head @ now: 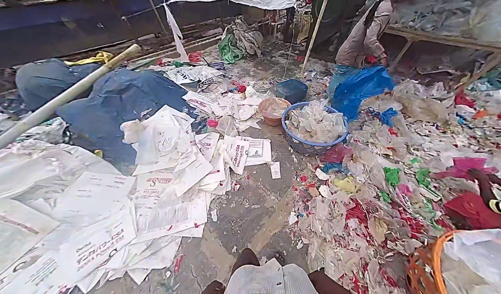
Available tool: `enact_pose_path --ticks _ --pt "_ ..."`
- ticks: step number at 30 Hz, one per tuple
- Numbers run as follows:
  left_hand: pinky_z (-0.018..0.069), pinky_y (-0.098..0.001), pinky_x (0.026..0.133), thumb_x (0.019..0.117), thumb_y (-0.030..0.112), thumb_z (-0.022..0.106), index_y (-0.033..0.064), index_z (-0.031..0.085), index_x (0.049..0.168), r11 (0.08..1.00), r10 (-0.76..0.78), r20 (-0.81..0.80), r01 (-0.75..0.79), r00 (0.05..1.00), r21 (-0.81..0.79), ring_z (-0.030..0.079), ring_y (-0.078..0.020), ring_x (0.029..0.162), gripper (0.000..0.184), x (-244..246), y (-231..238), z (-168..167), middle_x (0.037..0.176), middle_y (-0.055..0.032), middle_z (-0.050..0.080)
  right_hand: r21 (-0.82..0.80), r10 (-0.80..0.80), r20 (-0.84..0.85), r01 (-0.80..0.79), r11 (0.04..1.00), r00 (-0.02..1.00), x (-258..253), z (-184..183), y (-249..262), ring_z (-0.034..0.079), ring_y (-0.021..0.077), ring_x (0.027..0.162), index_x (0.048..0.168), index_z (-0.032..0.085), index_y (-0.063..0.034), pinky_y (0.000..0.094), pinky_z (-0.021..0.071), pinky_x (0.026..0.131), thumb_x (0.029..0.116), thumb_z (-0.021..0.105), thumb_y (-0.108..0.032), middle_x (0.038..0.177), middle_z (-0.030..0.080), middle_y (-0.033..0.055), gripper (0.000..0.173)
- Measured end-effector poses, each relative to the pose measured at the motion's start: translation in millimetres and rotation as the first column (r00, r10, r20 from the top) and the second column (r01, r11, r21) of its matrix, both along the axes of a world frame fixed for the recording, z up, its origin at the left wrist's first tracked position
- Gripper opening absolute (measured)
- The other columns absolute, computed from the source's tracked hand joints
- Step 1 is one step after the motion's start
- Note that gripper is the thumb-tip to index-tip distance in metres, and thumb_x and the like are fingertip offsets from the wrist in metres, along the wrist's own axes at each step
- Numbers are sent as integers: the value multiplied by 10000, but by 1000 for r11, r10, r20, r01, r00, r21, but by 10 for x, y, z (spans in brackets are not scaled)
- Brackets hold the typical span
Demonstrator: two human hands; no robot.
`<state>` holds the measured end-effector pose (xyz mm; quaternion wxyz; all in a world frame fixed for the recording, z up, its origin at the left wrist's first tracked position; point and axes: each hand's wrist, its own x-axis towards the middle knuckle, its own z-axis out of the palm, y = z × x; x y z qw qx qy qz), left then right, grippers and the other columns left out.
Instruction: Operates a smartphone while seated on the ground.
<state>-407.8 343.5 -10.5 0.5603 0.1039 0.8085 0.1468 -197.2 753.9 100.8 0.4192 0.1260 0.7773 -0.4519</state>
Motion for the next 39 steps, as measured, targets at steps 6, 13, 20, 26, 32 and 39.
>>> enact_pose_path --ticks 6,13,20,26,32,39 --pt "473 -477 1099 1056 315 561 13 601 1365 998 64 44 -65 997 21 652 -304 1224 434 -1048 1024 83 1305 -179 678 210 176 171 -210 955 969 -1000 -66 344 548 454 1302 1395 547 -21 655 450 1035 1061 525 -280 1408 564 261 423" --pt "390 -519 1166 1072 306 529 -27 570 1397 978 -210 43 209 977 22 566 -354 1339 467 -2946 1811 90 1396 -225 613 581 10 94 -63 811 996 -2215 -628 655 402 502 1407 1331 653 -47 767 329 1038 1037 492 -135 1519 478 239 346" --pt "542 -582 940 1076 298 523 43 610 1345 999 -25 -99 21 995 -42 690 -370 1109 380 -4569 2404 398 1249 -199 690 695 -93 52 31 718 994 -3118 -589 1118 411 411 1424 1126 762 -100 750 284 1087 927 652 -133 1418 607 113 230" --pt "530 -606 922 1085 275 512 40 574 1381 989 132 -75 -126 988 79 670 -385 1139 383 -4893 3205 466 1279 -204 675 558 -395 19 318 766 918 -3067 -276 1379 337 323 1504 1299 694 -109 657 319 1110 1062 442 -145 1547 513 41 347" --pt "537 -539 921 1101 255 477 29 508 1436 954 63 194 -117 979 277 661 -348 1155 405 -4280 4190 783 1324 -194 651 244 -597 -397 708 663 697 -2299 664 1915 668 321 1116 1030 721 17 510 523 971 959 655 -269 1237 686 177 302" --pt "593 -424 915 1103 336 430 34 541 1409 821 -211 404 -63 890 568 715 -239 1077 444 -3670 5322 1659 1296 -114 686 -101 -827 -562 993 56 -10 -2396 1544 2481 619 103 584 787 613 -100 296 567 593 903 689 -195 661 597 -10 168"
